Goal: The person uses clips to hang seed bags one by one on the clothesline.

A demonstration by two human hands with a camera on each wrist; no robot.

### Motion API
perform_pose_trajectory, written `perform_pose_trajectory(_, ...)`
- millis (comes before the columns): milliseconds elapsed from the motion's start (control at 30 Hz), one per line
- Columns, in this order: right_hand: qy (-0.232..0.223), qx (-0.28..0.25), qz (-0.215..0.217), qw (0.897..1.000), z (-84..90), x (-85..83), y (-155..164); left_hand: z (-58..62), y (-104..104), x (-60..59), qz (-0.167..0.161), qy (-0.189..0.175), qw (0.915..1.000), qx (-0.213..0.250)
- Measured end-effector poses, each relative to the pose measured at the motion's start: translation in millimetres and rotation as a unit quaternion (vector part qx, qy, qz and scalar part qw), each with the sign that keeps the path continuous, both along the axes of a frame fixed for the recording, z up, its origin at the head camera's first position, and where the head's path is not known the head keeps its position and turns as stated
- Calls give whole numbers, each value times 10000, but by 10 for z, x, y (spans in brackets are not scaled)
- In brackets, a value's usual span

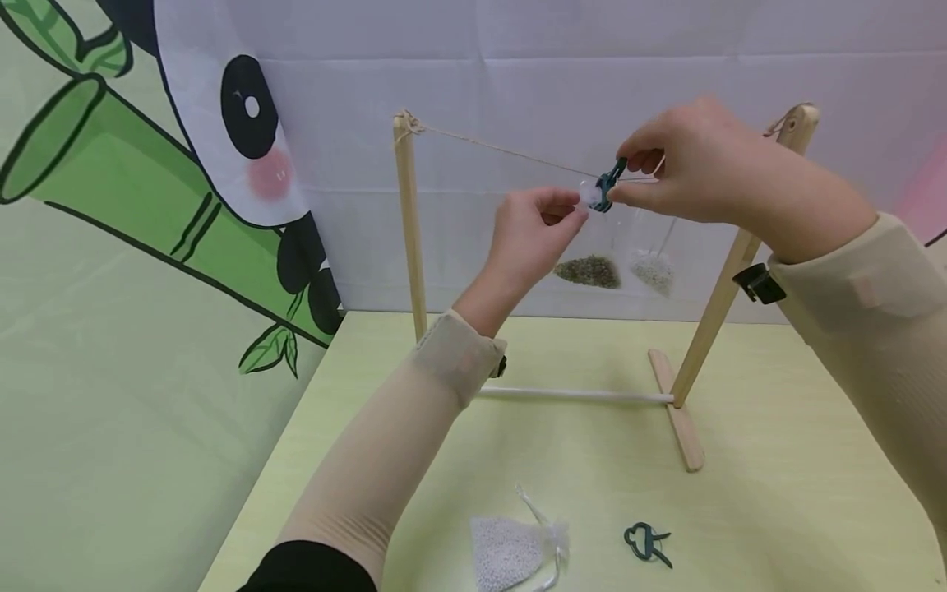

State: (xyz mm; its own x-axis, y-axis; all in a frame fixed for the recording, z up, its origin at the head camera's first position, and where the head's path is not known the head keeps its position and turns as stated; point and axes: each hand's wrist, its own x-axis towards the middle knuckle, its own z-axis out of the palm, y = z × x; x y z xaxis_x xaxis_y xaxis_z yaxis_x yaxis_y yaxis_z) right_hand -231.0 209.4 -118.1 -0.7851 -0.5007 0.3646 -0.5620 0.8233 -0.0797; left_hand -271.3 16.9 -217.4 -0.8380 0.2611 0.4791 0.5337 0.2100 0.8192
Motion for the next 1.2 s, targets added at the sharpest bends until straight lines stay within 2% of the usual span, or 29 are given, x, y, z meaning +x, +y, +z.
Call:
perform_pose_trajectory(300, 279, -14, 262, 9993, -48, 3, 25, -33, -35, 37, -46, -117, 9999, -13)
perform_pose_trajectory(567, 436, -312, 344, 9980, -130, 49, 84, -50, -116, 115, 45, -242, 9997, 15)
perform_pose_trajectory(700, 510, -564, 373, 9964, -172, 86, 129, -40, -138, 165, -14, -197, 9998, 92)
perform_pose_trajectory(1000, 1000, -1243, 553, 9856, -256, 223, 211, -100, -214, 289, 2, 106, 9996, 271)
perform_pose_trajectory(1200, 1133, -1588, 744, 9780, -302, 347, 228, -145, -281, 387, 16, 166, 9990, 419)
